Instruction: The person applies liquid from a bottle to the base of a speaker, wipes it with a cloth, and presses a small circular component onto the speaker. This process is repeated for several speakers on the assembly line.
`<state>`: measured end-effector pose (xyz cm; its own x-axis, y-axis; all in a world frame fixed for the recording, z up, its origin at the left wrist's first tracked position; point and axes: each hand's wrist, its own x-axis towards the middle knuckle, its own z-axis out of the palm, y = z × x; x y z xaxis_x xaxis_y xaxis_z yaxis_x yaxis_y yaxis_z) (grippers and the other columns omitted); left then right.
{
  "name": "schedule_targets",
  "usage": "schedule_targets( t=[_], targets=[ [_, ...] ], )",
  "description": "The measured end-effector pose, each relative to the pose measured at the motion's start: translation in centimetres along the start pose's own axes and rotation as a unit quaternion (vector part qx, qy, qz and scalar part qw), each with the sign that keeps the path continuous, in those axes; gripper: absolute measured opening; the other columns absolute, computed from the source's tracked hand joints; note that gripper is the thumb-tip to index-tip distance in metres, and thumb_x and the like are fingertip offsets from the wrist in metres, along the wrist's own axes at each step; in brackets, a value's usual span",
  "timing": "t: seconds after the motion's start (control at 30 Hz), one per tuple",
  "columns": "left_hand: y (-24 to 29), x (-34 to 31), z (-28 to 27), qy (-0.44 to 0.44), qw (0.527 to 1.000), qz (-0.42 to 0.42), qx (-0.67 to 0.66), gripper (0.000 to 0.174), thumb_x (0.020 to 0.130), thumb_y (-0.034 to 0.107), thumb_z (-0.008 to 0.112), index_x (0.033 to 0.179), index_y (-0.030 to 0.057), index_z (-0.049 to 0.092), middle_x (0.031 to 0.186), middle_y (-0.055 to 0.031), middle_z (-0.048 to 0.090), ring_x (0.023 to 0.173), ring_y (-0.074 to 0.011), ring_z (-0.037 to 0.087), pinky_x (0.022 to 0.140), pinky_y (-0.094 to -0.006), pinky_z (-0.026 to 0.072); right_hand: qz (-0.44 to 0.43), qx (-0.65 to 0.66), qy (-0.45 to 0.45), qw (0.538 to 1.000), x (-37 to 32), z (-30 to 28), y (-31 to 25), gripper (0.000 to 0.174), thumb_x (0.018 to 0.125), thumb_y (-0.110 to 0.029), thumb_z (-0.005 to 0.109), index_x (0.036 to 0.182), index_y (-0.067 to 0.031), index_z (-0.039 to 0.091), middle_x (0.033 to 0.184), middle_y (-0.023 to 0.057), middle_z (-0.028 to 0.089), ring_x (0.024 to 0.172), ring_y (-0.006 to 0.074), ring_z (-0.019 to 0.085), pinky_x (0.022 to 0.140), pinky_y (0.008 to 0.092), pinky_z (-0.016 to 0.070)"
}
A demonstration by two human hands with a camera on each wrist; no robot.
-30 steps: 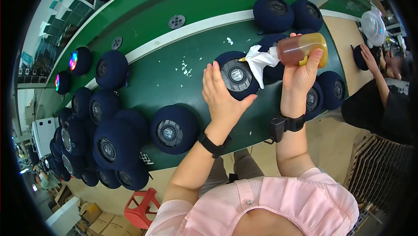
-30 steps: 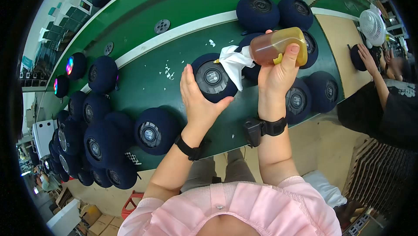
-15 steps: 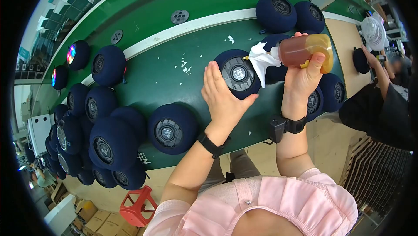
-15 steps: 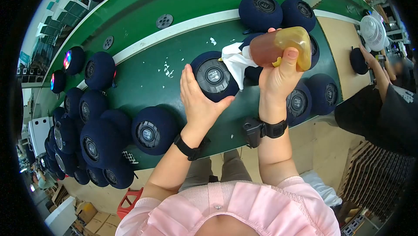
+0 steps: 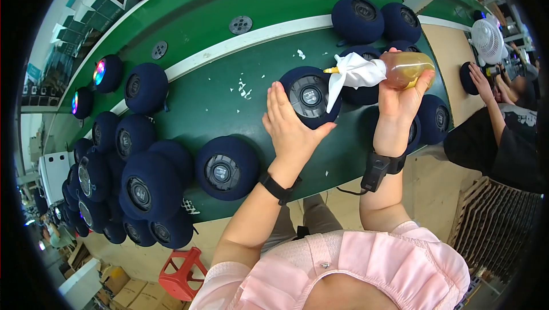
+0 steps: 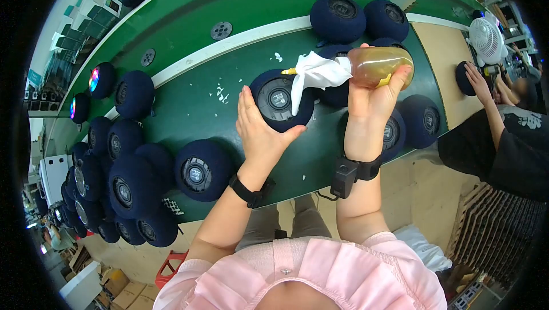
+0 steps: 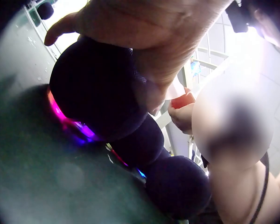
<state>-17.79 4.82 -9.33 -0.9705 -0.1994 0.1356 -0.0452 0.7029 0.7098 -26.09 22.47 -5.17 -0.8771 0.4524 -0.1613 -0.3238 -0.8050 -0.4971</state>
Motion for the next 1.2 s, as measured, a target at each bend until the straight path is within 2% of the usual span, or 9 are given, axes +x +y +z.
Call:
schedule_targets(
  t=[0.1,0.23,0.3,0.4,0.47,0.9,0.97,1.1,1.2],
  targets=[
    [-0.1,-0.1,0.0,-0.005,1.000,-0.010,0.000,0.122,0.048,0.037,0.085,0.138,-0.0007,0.011,0.139,-0.0205,0.024,0.131,-0.0325,0.022,0.097,-0.0541,0.0249,0.095,0.075,0.001,0.993,0.4,-0.2,0.0,0.047,0.087,-0.051,0.046,0.115,-0.0129,0.045,0.107,0.0125,0.053,0.099,0.0313,0.053,0.085,0.0457,0.0467],
    [-0.3,-0.2,0.1,0.000,1.000,-0.003,-0.002,0.123,0.047,0.038,0.085,0.138,-0.0001,0.012,0.140,-0.0202,0.023,0.132,-0.0325,0.021,0.099,-0.0565,0.0228,0.100,0.055,0.009,0.993,-0.7,0.7,0.6,0.047,0.087,-0.051,0.047,0.115,-0.0132,0.045,0.107,0.0117,0.053,0.101,0.0316,0.053,0.084,0.0462,0.0466],
    [-0.4,-0.2,0.2,0.005,1.000,0.000,-0.008,0.123,0.047,0.039,0.085,0.138,-0.0002,0.012,0.140,-0.0203,0.022,0.132,-0.0327,0.020,0.099,-0.0569,0.0220,-0.030,-0.082,-0.014,0.996,-1.7,1.4,1.5,0.051,0.086,-0.051,0.049,0.116,-0.0104,0.045,0.107,0.0121,0.053,0.101,0.0313,0.053,0.085,0.0451,0.0467],
    [-0.5,-0.2,0.3,0.010,1.000,0.000,-0.015,0.121,0.047,0.039,0.085,0.137,-0.0002,0.014,0.141,-0.0202,0.022,0.132,-0.0328,0.020,0.099,-0.0577,0.0215,-0.062,-0.130,-0.081,0.986,-1.9,1.0,2.4,0.050,0.086,-0.048,0.050,0.118,-0.0095,0.045,0.108,0.0115,0.054,0.102,0.0305,0.054,0.086,0.0442,0.0471],
    [-0.2,0.0,0.1,0.022,0.999,0.009,0.021,0.118,0.043,0.037,0.086,0.132,-0.0065,0.022,0.134,-0.0277,0.030,0.126,-0.0375,0.030,0.099,-0.0476,0.0264,-0.070,-0.144,-0.100,0.982,-2.0,0.9,3.0,0.051,0.085,-0.047,0.052,0.118,-0.0087,0.044,0.108,0.0112,0.054,0.102,0.0299,0.054,0.086,0.0434,0.0472],
    [-0.2,0.2,0.0,0.006,0.999,0.006,0.032,0.120,0.043,0.041,0.085,0.134,-0.0031,0.020,0.136,-0.0249,0.028,0.127,-0.0361,0.029,0.097,-0.0496,0.0258,-0.107,-0.163,-0.133,0.972,-2.8,1.3,5.0,0.053,0.081,-0.041,0.062,0.115,-0.0032,0.046,0.103,0.0101,0.057,0.096,0.0277,0.058,0.085,0.0402,0.0479],
    [-0.3,0.1,0.0,-0.006,1.000,-0.005,0.016,0.119,0.046,0.041,0.084,0.135,-0.0005,0.018,0.139,-0.0192,0.024,0.132,-0.0330,0.021,0.097,-0.0598,0.0225,-0.116,-0.183,-0.144,0.966,-3.2,1.5,5.0,0.054,0.081,-0.043,0.060,0.116,-0.0040,0.046,0.106,0.0095,0.056,0.098,0.0288,0.057,0.087,0.0416,0.0466],
    [-0.1,0.1,-0.1,-0.008,1.000,-0.005,0.022,0.118,0.046,0.041,0.084,0.135,-0.0004,0.018,0.139,-0.0193,0.024,0.132,-0.0328,0.021,0.097,-0.0598,0.0227,-0.161,-0.218,-0.162,0.949,-4.0,2.0,4.4,0.057,0.080,-0.046,0.061,0.116,-0.0041,0.047,0.105,0.0099,0.056,0.098,0.0288,0.057,0.087,0.0416,0.0466],
    [0.1,0.1,-0.3,0.008,0.999,0.003,0.042,0.119,0.044,0.043,0.084,0.133,-0.0035,0.021,0.136,-0.0247,0.029,0.127,-0.0357,0.030,0.096,-0.0497,0.0261,-0.162,-0.194,-0.158,0.955,-4.5,2.1,3.2,0.058,0.078,-0.046,0.063,0.114,-0.0038,0.047,0.105,0.0107,0.056,0.098,0.0280,0.056,0.087,0.0409,0.0466]
  ],
)
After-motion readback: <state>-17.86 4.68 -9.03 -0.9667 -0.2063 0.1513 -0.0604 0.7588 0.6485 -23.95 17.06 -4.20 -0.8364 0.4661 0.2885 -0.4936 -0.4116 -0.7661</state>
